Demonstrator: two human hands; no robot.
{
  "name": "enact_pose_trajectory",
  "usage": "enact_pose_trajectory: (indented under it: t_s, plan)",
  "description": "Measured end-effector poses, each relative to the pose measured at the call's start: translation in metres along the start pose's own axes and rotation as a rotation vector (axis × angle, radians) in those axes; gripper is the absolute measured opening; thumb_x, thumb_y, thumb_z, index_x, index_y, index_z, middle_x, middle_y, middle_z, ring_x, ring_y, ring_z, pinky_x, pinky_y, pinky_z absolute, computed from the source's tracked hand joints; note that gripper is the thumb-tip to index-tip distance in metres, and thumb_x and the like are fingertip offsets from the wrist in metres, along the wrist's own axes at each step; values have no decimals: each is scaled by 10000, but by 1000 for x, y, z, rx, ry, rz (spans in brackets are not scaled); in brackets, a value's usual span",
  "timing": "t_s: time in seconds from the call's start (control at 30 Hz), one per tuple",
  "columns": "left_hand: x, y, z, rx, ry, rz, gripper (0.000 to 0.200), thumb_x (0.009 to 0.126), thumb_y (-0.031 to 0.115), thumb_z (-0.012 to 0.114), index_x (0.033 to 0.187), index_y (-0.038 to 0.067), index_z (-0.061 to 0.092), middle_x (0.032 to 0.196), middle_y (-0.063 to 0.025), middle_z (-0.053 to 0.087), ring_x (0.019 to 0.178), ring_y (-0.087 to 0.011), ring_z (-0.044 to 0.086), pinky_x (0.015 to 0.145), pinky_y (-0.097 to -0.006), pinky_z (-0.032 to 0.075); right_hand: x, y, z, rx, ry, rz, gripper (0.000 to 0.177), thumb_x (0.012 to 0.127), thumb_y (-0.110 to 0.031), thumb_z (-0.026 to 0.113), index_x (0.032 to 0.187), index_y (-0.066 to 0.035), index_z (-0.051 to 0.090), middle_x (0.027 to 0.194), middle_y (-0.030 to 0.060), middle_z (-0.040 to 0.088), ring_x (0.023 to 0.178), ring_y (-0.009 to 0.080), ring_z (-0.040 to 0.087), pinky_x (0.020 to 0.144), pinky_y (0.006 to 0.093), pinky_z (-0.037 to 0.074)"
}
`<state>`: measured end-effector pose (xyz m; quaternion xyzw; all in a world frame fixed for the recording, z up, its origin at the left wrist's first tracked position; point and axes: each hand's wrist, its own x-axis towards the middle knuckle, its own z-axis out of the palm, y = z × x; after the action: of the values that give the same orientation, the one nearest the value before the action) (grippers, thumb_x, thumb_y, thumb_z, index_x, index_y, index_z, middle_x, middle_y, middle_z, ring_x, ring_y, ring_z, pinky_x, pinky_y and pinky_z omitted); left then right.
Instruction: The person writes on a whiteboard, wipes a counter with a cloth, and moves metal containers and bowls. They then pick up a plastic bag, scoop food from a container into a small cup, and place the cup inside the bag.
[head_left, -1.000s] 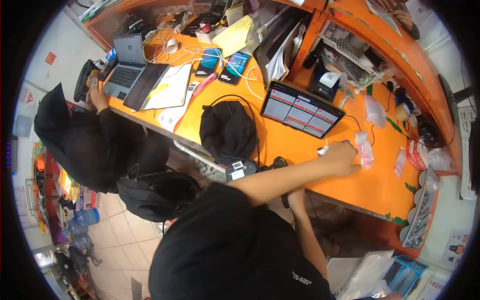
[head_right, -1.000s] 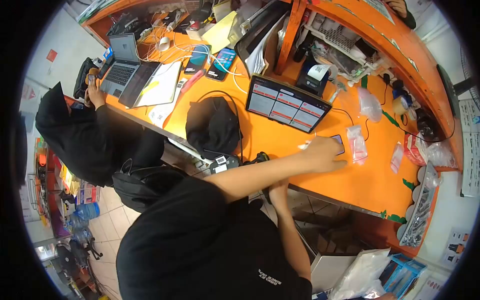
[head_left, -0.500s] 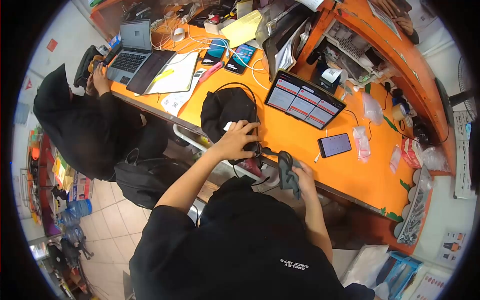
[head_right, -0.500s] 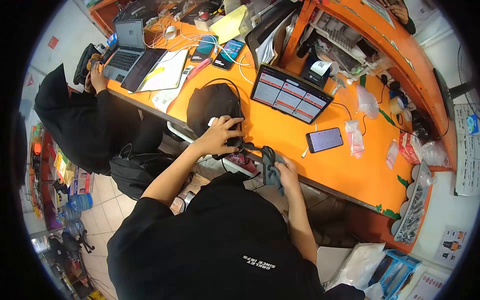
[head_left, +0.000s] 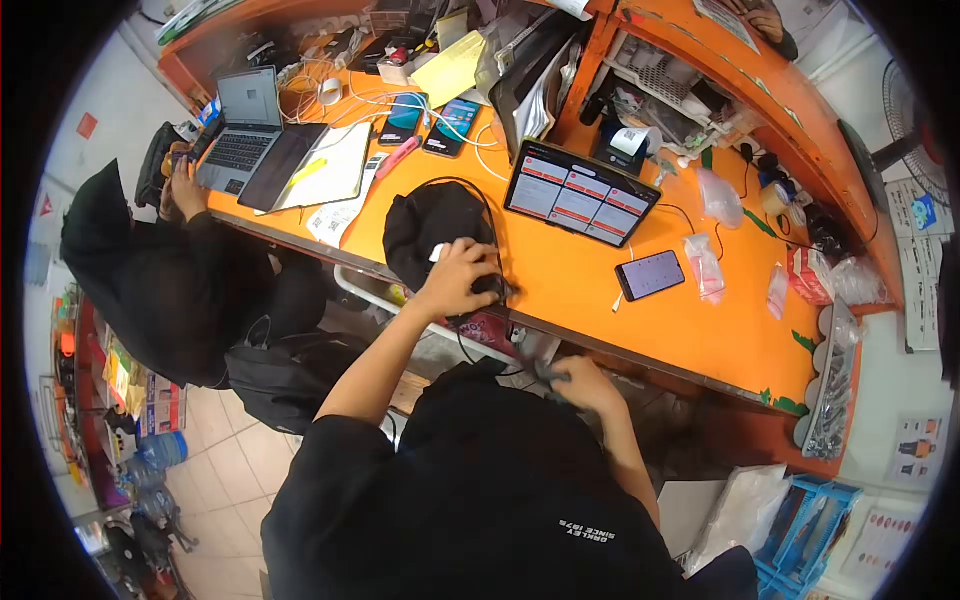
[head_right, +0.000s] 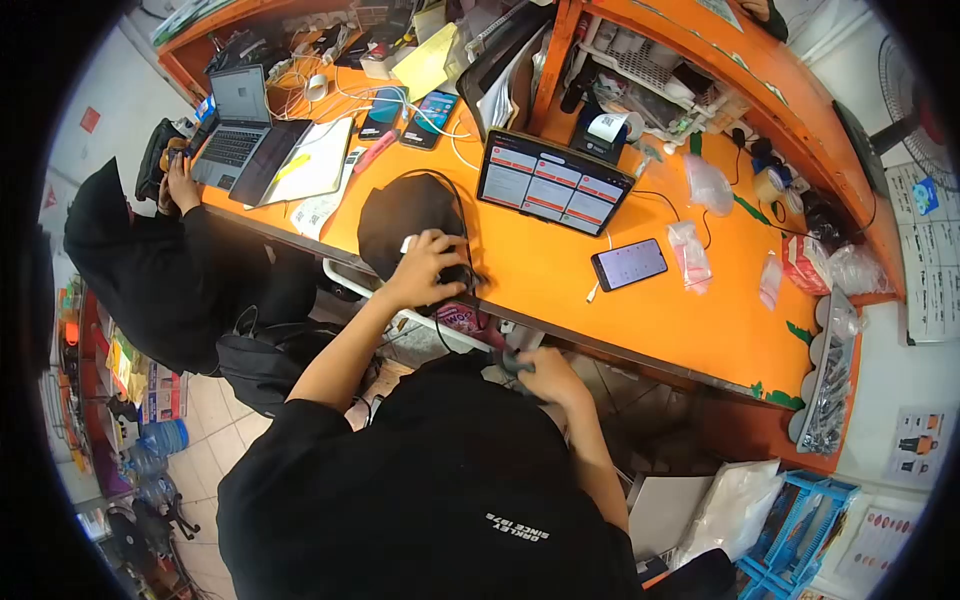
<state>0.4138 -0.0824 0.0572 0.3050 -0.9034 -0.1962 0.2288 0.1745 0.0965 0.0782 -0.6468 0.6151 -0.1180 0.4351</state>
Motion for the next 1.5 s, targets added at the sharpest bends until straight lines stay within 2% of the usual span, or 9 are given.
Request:
enact_pose_trajectory:
  t_s: [0.1,0.4,0.6,0.77,0.83,1.03,1.3,1.37,1.5]
  plan:
    - [7,-21,-6,37,59,-45,405,626,302,685,977,103,651,1176,-60,543,1108,-302,414,920,-431,302,-18,31,15,-85,-195,178,272,758,-121,597,987,26,619,921,224,624,897,326,606,800,349,454]
    - [43,-60,-9,146,192,55,435,611,261,728,989,77,621,1108,-92,555,1073,-324,439,887,-442,355,-37,39,17,100,101,244,268,779,-177,582,965,13,611,839,208,622,791,322,600,721,370,452]
    - [78,3,-8,309,486,-147,388,649,118,691,1002,62,543,1112,-121,509,1036,-347,448,838,-459,370,-60,50,20,189,281,311,256,772,-203,582,925,-1,617,793,202,619,754,327,598,689,388,449]
    - [102,94,61,-356,76,-54,192,745,170,641,879,36,608,932,-148,610,948,-330,563,785,-400,465,-67,67,28,180,243,359,239,787,-210,572,908,-10,622,804,204,624,757,332,606,697,396,452]
    - [118,128,98,-394,-73,192,192,726,176,660,855,39,620,887,-140,615,931,-327,562,812,-415,447,-71,67,30,217,282,431,252,782,-208,578,926,-6,622,830,210,628,780,340,608,712,389,457]
    - [219,196,171,-208,-281,480,264,686,193,699,887,44,618,988,-114,593,1019,-294,508,862,-393,410,-107,90,65,254,586,518,356,763,-237,602,1011,19,618,919,254,625,900,383,603,794,407,463]
    - [340,208,314,325,-173,836,785,619,281,741,1292,45,412,1295,-96,443,1222,-210,367,978,-343,287,-179,62,139,580,717,949,324,763,-217,593,1005,-8,645,921,225,647,895,338,634,788,374,482]
    - [342,216,325,481,-337,817,687,724,268,643,1325,49,391,1266,-73,462,1196,-195,382,972,-325,262,-180,52,158,649,724,1025,326,761,-214,596,1010,-9,644,925,216,651,900,324,637,788,367,483]
    - [341,216,355,614,-125,887,662,713,278,639,1294,46,419,1232,-49,486,1111,-209,429,896,-334,310,-169,39,190,828,729,1087,326,757,-216,617,1003,-5,645,927,204,656,912,294,642,782,357,485]
